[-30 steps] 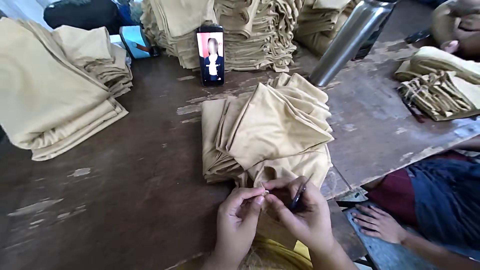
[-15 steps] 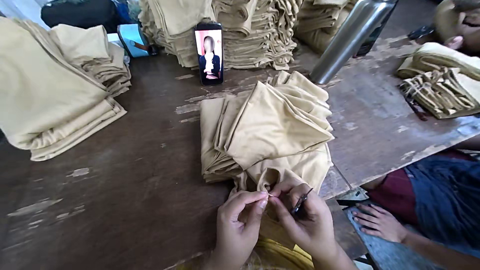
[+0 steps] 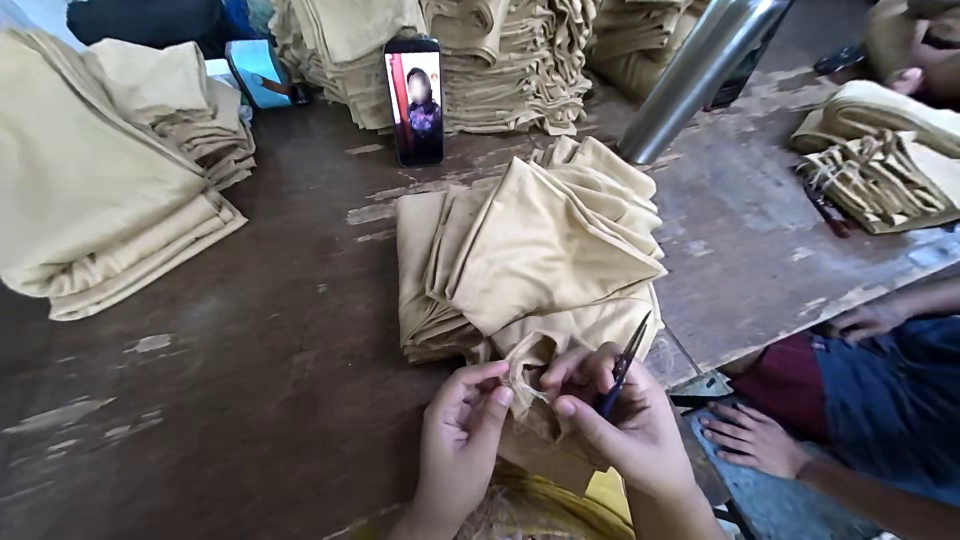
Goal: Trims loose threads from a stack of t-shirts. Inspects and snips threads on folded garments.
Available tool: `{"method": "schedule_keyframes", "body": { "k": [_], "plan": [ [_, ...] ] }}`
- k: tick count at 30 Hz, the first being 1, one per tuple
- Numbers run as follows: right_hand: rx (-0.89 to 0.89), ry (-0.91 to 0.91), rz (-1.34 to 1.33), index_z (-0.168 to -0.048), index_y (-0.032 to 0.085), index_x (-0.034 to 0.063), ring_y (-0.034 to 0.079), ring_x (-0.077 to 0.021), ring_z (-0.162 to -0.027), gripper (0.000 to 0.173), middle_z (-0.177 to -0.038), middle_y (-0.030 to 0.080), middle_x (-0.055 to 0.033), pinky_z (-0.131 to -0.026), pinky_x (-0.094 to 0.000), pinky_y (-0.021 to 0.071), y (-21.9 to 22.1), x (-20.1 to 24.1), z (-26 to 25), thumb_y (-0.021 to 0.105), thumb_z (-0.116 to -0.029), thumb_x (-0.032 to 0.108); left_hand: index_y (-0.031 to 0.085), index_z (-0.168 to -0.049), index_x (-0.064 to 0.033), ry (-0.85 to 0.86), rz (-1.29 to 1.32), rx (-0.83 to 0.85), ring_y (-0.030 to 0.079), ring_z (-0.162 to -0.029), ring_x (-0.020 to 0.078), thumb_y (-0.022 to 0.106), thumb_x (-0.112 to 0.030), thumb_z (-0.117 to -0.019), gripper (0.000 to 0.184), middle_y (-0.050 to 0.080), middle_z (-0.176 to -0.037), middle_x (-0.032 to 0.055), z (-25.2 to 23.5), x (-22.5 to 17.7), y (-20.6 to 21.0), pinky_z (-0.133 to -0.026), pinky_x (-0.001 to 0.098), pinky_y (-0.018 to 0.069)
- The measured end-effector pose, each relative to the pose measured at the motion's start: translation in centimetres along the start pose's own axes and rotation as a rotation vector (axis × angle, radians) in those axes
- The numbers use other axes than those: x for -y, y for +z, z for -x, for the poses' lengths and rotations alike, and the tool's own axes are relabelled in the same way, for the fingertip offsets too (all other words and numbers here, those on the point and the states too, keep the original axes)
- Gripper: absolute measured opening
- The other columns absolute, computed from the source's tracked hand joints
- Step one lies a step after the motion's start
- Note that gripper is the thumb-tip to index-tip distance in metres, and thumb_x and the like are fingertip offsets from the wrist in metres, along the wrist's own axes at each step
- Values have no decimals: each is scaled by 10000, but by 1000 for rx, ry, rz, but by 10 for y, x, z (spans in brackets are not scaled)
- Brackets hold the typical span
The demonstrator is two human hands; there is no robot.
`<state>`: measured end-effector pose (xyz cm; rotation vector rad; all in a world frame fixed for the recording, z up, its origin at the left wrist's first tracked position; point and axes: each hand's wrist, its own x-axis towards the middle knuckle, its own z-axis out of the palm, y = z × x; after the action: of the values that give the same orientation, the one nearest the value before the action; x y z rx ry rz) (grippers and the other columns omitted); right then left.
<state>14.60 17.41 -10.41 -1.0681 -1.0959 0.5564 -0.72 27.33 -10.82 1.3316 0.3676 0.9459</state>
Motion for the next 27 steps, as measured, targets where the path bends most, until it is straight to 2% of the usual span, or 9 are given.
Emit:
{"method": "schedule_keyframes", "body": {
  "k": [1, 2, 4, 7, 11, 18, 22, 25, 27],
  "plan": [
    [18, -4, 92, -1097, 580, 128, 666, -30, -869, 184, -1048, 692, 13, -742, -173, 569, -5, -1, 1, 704, -973, 185, 635, -1235, -31, -27, 47, -4, 687, -988, 52, 603, -41, -1001, 236, 716, -1119, -20, 0, 1, -2, -879, 240, 581],
    [38, -3, 221, -1034, 555, 107, 599, 8, -795, 210, -941, 639, 27, -687, -143, 513, -9, -1, 3, 686, -989, 265, 630, -1246, -36, -60, 100, -6, 688, -1004, 69, 605, -52, -1004, 244, 714, -1134, -8, 0, 2, -3, -894, 258, 581],
    [103, 18, 496, -899, 537, 71, 452, 41, -634, 376, -731, 501, 40, -569, -119, 387, -17, 3, 6, 618, -1017, 419, 612, -1258, -39, -139, 208, -19, 697, -1023, 108, 603, -58, -1006, 254, 711, -1143, 21, 0, 2, -3, -912, 304, 588],
    [209, 67, 798, -838, 569, 92, 432, -45, -523, 524, -616, 454, 25, -471, -231, 380, -20, 9, 9, 504, -1026, 577, 595, -1262, -54, -213, 314, -44, 700, -1031, 125, 591, -52, -1008, 254, 708, -1148, 31, -1, 2, -2, -922, 325, 587],
    [272, 13, 898, -818, 561, 104, 435, -85, -498, 533, -594, 446, 17, -451, -265, 368, -17, 10, 8, 453, -1042, 576, 596, -1254, -70, -213, 369, -61, 700, -1036, 117, 606, -64, -1005, 249, 711, -1150, 34, -1, 2, -1, -924, 311, 583],
    [212, -31, 972, -820, 576, 93, 460, -110, -480, 594, -598, 468, -3, -420, -283, 377, 2, 7, 3, 347, -1070, 581, 610, -1171, -109, -123, 244, -60, 704, -954, 83, 617, -40, -995, 190, 716, -1059, 3, 3, 7, 3, -868, 275, 594],
    [156, -83, 1051, -787, 595, 99, 498, -135, -472, 577, -583, 497, -12, -409, -303, 394, 9, 3, 2, 333, -1090, 515, 630, -1155, -110, -80, 219, -69, 697, -945, 55, 634, -54, -988, 176, 719, -1057, -19, 4, 8, 2, -861, 244, 586],
    [137, -107, 1054, -776, 595, 98, 504, -135, -471, 584, -579, 501, -17, -408, -301, 396, 10, 2, 3, 328, -1093, 510, 645, -1173, -118, -55, 231, -64, 700, -962, 55, 674, -85, -969, 208, 719, -1080, -25, 4, 10, 1, -878, 247, 588],
    [139, -102, 960, -794, 583, 88, 496, -108, -501, 570, -598, 493, -15, -442, -271, 404, 6, 3, 4, 338, -1096, 504, 637, -1211, -104, -32, 250, -31, 709, -988, 73, 719, -62, -929, 296, 723, -1120, -7, 3, 11, 0, -901, 258, 593]
  ]
}}
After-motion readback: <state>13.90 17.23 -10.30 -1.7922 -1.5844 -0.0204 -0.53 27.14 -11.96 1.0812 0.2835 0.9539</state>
